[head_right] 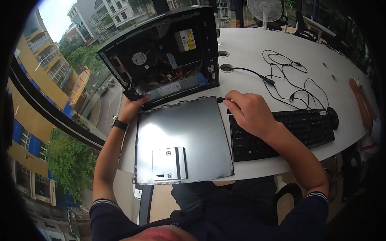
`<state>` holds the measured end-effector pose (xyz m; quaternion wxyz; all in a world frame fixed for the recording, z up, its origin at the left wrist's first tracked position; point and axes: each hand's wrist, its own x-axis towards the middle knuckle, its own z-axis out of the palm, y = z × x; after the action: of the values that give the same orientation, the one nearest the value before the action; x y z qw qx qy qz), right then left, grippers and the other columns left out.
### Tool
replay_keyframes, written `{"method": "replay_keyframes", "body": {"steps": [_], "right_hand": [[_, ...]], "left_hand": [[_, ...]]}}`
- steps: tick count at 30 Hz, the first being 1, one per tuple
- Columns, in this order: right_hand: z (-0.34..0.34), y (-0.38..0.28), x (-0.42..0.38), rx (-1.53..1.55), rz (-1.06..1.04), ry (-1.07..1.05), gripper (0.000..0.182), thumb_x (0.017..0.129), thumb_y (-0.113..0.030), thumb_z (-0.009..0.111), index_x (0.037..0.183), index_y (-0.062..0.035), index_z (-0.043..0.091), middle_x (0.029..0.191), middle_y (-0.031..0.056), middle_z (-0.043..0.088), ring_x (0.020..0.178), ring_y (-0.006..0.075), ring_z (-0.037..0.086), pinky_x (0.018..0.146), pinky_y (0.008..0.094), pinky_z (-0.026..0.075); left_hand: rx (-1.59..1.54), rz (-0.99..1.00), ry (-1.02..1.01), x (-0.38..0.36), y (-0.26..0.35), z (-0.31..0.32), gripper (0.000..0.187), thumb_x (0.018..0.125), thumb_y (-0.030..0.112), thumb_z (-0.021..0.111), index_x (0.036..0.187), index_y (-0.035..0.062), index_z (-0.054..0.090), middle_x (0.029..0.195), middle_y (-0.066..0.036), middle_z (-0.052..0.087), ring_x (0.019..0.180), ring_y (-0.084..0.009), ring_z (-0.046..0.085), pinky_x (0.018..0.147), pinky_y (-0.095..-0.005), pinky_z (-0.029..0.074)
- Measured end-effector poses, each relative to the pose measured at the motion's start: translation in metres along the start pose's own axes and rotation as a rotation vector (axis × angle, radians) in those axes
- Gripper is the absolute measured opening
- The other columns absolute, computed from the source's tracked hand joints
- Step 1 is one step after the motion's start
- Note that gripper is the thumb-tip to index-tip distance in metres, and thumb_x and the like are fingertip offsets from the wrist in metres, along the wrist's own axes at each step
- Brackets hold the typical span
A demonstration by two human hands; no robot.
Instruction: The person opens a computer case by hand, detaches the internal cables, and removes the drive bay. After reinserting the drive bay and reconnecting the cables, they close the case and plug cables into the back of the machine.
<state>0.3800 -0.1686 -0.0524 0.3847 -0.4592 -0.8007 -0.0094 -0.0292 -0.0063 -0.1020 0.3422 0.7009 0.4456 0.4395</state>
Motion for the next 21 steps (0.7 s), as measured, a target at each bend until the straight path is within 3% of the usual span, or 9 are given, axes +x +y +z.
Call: {"method": "replay_keyframes", "body": {"steps": [4, 6, 7, 10, 11, 16, 17, 20, 21], "right_hand": [[-0.019, 0.027, 0.027, 0.504, 0.487, 0.014, 0.024, 0.107, -0.022, 0.052, 0.095, -0.003, 0.061, 0.064, 0.0044, 0.059, 0.047, 0.0133, 0.052, 0.048, 0.0282, 0.042], [-0.024, 0.065, 0.046, 0.708, 0.545, 0.119, 0.035, 0.109, -0.034, 0.049, 0.087, -0.0076, 0.054, 0.064, 0.0004, 0.054, 0.047, 0.007, 0.045, 0.045, 0.0231, 0.037], [-0.028, 0.08, 0.057, 0.793, 0.578, 0.179, 0.037, 0.109, -0.037, 0.05, 0.085, -0.0088, 0.052, 0.063, 0.0005, 0.053, 0.047, 0.007, 0.044, 0.045, 0.0227, 0.036], [-0.031, 0.11, 0.082, 0.969, 0.641, 0.303, 0.045, 0.108, -0.047, 0.05, 0.08, -0.0118, 0.048, 0.063, 0.0001, 0.052, 0.046, 0.0062, 0.043, 0.044, 0.0215, 0.032], [-0.028, 0.119, 0.089, 1.018, 0.643, 0.316, 0.046, 0.108, -0.048, 0.05, 0.08, -0.0117, 0.048, 0.062, -0.0002, 0.052, 0.046, 0.0062, 0.043, 0.044, 0.0215, 0.031], [0.002, 0.124, 0.116, 1.186, 0.578, 0.312, 0.048, 0.105, -0.054, 0.054, 0.101, -0.0058, 0.056, 0.088, 0.0054, 0.065, 0.08, 0.0138, 0.065, 0.074, 0.0281, 0.047], [0.009, 0.133, 0.121, 1.207, 0.512, 0.222, 0.057, 0.102, -0.059, 0.056, 0.12, -0.0047, 0.051, 0.119, 0.0108, 0.064, 0.11, 0.0181, 0.063, 0.099, 0.037, 0.047], [0.05, 0.132, 0.141, 1.321, 0.501, 0.293, 0.07, 0.099, -0.062, 0.059, 0.135, -0.0051, 0.041, 0.139, 0.0135, 0.053, 0.128, 0.0202, 0.055, 0.112, 0.0405, 0.042], [0.059, 0.136, 0.141, 1.408, 0.446, 0.2, 0.084, 0.095, -0.063, 0.064, 0.148, -0.0057, 0.031, 0.15, 0.0127, 0.043, 0.139, 0.0202, 0.044, 0.12, 0.0406, 0.034]], "left_hand": [[-0.034, -0.064, -0.067, -0.003, -0.005, -0.014, 0.045, 0.084, 0.03, 0.084, 0.113, 0.0023, 0.065, 0.101, -0.003, 0.065, 0.094, -0.014, 0.061, 0.083, -0.0313, 0.051], [-0.099, -0.061, -0.146, 0.003, -0.016, -0.033, 0.055, 0.083, 0.039, 0.084, 0.118, 0.0017, 0.064, 0.105, -0.004, 0.065, 0.099, -0.016, 0.061, 0.088, -0.0332, 0.05], [0.015, -0.077, -0.261, 0.002, -0.004, -0.043, 0.085, 0.08, 0.059, 0.081, 0.136, 0.0005, 0.056, 0.125, -0.011, 0.062, 0.118, -0.0226, 0.057, 0.104, -0.0376, 0.044], [-0.176, 0.039, -0.199, 0.009, -0.002, -0.066, 0.113, 0.075, 0.07, 0.079, 0.154, 0.0, 0.039, 0.149, -0.016, 0.049, 0.138, -0.0277, 0.046, 0.116, -0.0406, 0.035], [-0.169, 0.093, -0.19, 0.014, 0.026, -0.067, 0.131, 0.069, 0.08, 0.077, 0.161, 0.0008, 0.025, 0.161, -0.017, 0.035, 0.15, -0.0295, 0.032, 0.122, -0.0433, 0.025], [-0.307, 0.284, 0.042, 0.042, 0.044, -0.066, 0.107, 0.087, 0.074, 0.063, 0.159, 0.002, 0.028, 0.154, -0.014, 0.043, 0.141, -0.0251, 0.044, 0.116, -0.0422, 0.037], [-0.336, 0.281, 0.086, 0.047, 0.04, -0.062, 0.099, 0.092, 0.071, 0.06, 0.157, 0.0021, 0.032, 0.15, -0.014, 0.049, 0.136, -0.0235, 0.05, 0.113, -0.0411, 0.041], [-0.49, 0.077, 0.128, 0.056, 0.04, -0.043, 0.073, 0.104, 0.061, 0.045, 0.15, 0.0049, 0.046, 0.141, -0.011, 0.061, 0.127, -0.0227, 0.061, 0.105, -0.0395, 0.05], [-0.466, 0.132, 0.23, 0.052, 0.05, -0.034, 0.065, 0.103, 0.058, 0.051, 0.137, 0.003, 0.055, 0.115, -0.006, 0.07, 0.1, -0.0145, 0.069, 0.085, -0.031, 0.058]]}}
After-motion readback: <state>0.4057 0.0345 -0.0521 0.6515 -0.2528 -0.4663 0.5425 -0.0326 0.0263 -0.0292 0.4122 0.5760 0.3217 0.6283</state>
